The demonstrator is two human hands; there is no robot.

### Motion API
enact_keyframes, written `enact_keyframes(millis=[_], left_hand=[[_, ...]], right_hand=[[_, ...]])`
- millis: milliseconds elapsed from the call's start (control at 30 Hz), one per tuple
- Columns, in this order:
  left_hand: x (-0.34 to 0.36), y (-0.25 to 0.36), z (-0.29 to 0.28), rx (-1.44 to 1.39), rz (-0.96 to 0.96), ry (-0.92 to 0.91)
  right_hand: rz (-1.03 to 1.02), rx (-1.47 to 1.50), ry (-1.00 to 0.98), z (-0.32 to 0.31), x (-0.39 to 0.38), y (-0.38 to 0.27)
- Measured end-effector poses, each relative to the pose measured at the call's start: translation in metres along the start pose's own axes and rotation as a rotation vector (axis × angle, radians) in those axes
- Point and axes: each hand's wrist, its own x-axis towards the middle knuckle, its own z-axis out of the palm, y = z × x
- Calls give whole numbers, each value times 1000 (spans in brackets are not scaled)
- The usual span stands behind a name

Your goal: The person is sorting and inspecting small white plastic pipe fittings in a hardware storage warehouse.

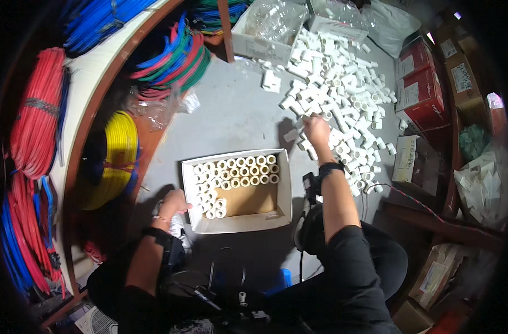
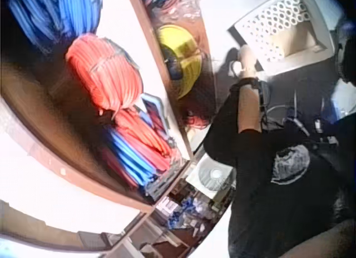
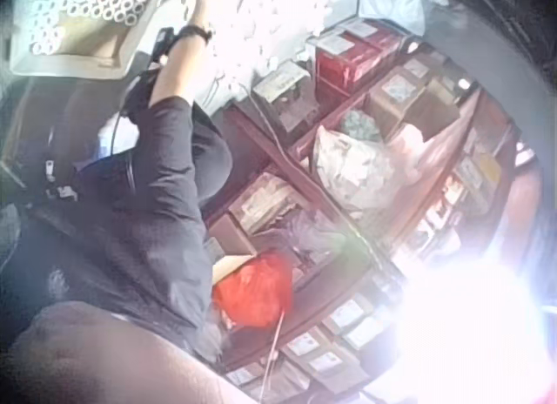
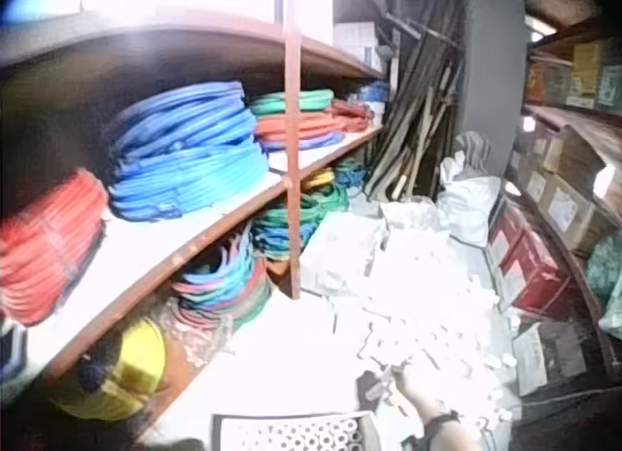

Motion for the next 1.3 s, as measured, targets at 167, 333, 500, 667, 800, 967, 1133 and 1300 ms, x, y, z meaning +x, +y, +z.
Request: enact_keyframes(millis=[167, 333, 500, 667, 800, 967, 1133, 1300], left_hand=[[-28, 1, -38, -169, 133, 222], [-114, 44, -68, -667, 857, 368], [-237, 66, -66, -794, 1282, 272], [-247, 59, -43, -792, 1347, 168], [-256, 64, -31, -635, 1333, 158], [-246, 65, -31, -620, 1321, 141], [-235, 67, -35, -707, 1214, 112], [-230, 65, -33, -706, 1183, 202]], right_hand=[[-195, 307, 13, -96, 38, -54], [21, 1213, -316, -191, 8, -117], [-59, 1738, -499, -261, -72, -175], [-203, 1974, -664, -264, -125, -205], [-32, 2067, -885, -261, -145, -215], [-82, 2165, -1023, -259, -155, -220], [-171, 2195, -1050, -264, -164, -226], [-187, 2186, -1117, -272, -161, -228]])
